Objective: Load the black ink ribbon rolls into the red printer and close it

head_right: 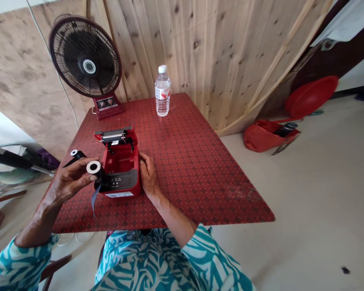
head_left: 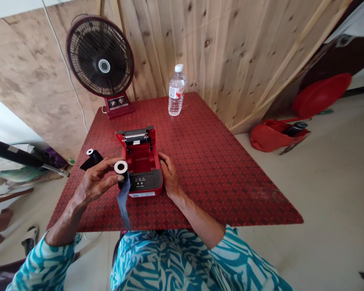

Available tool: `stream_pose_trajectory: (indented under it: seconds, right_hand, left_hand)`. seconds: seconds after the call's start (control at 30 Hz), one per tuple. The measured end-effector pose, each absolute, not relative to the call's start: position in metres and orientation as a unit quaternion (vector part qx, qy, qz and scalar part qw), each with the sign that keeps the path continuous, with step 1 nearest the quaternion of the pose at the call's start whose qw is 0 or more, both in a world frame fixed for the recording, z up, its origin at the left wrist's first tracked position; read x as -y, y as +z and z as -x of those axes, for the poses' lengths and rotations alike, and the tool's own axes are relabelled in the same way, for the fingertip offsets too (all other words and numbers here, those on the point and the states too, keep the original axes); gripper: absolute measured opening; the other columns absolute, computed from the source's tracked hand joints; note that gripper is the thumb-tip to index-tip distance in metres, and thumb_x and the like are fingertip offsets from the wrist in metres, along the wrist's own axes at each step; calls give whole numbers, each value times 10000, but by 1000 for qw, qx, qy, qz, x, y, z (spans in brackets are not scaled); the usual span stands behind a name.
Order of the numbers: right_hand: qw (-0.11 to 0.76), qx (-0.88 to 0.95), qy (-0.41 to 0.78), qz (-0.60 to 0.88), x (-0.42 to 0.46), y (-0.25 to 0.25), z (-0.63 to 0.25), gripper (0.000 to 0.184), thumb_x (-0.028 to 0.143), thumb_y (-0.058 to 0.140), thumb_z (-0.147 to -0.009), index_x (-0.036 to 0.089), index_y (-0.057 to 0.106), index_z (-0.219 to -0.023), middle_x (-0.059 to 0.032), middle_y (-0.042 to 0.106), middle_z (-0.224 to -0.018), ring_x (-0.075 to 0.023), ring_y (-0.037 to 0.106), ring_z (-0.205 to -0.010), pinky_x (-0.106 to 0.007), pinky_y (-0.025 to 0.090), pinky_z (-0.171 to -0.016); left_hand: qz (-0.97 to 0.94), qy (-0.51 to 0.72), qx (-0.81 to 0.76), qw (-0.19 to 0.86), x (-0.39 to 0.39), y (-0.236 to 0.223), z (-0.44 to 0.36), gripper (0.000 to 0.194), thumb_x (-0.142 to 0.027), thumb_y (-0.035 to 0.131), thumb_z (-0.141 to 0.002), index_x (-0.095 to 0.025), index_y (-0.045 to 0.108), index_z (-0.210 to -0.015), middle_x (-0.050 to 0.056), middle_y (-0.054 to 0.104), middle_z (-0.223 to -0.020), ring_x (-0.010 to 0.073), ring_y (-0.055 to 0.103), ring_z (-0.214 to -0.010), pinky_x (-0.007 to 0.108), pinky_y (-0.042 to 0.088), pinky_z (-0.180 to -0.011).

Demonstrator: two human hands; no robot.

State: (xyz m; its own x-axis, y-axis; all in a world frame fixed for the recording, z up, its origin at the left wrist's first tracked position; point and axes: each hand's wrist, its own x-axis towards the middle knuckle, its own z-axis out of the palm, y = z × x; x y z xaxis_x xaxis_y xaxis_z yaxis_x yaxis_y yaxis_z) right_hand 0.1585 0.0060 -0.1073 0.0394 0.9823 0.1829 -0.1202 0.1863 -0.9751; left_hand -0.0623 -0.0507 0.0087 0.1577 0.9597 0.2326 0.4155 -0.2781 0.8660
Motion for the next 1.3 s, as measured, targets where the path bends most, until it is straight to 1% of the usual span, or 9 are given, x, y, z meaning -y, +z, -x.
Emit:
stream_pose_trajectory:
  seconds: [0.17,0.27,0.4,0.5,0.7,0.87,0.97,1.13,1.3]
  right_hand:
    - [576,506,473,435,-6,-107,-159,354,359,451,-898,247,622,-1186,-53,641,-1253,-217,561,-1186,-423,398,-1076]
    - [578,511,465,434,-6,-107,-160,354,363,452,-895,248,625,-1181,-53,646,-1246,-217,564,-1183,-426,402,-1074]
    - [573,515,467,434,-5,-106,-161,356,374,448,-903,257,620,-1192,-50,642,-1253,-215,567,-1179,-424,410,-1068]
    - [571,514,468,437,-4,-105,-162,350,373,450,-907,261,621,-1191,-47,642,-1252,-214,563,-1182,-422,409,-1068]
    - [571,515,473,431,-4,-104,-161,356,376,444,-910,258,618,-1198,-46,637,-1263,-214,555,-1193,-413,407,-1069]
    - [570,514,473,433,-4,-106,-161,355,377,438,-912,265,613,-1200,-43,636,-1265,-210,548,-1202,-414,406,-1073]
    - [569,512,474,435,-5,-106,-161,351,371,438,-912,265,613,-1198,-42,639,-1258,-209,550,-1196,-417,404,-1074]
    - [570,511,475,433,-4,-105,-160,354,381,447,-910,260,615,-1197,-49,641,-1249,-217,556,-1190,-425,400,-1074]
    - [568,503,489,430,-4,-104,-161,363,392,448,-913,250,614,-1203,-64,635,-1263,-233,560,-1190,-453,411,-1059]
  left_hand:
    - [-672,426,-494,350,52,5,64,405,-300,787,-756,-221,699,-1143,72,732,-1082,217,694,-963,326,563,-891]
    - [-656,438,-492,369,53,1,66,399,-296,784,-759,-214,695,-1139,78,731,-1090,220,692,-968,326,570,-876]
    - [-653,438,-495,369,55,-2,68,387,-301,781,-762,-206,696,-1128,73,731,-1052,214,694,-943,325,572,-863]
    - [-680,428,-486,342,56,0,68,380,-308,776,-766,-206,700,-1124,70,726,-1035,209,689,-938,327,562,-876]
    - [-736,413,-485,230,58,9,63,336,-325,769,-776,-221,719,-1092,65,723,-1005,204,670,-912,317,538,-854]
    - [-747,407,-480,213,57,12,59,330,-312,759,-787,-240,712,-1106,55,722,-1002,207,660,-916,325,526,-857]
    - [-741,397,-495,219,57,9,60,351,-344,753,-787,-223,710,-1113,70,722,-1032,221,666,-936,338,527,-875]
    - [-712,391,-527,249,57,3,62,446,-397,745,-791,-207,680,-1190,93,720,-1131,246,674,-1012,361,518,-942]
    - [-692,395,-533,285,55,3,59,476,-437,732,-798,-183,671,-1196,118,720,-1144,269,669,-1062,397,510,-982]
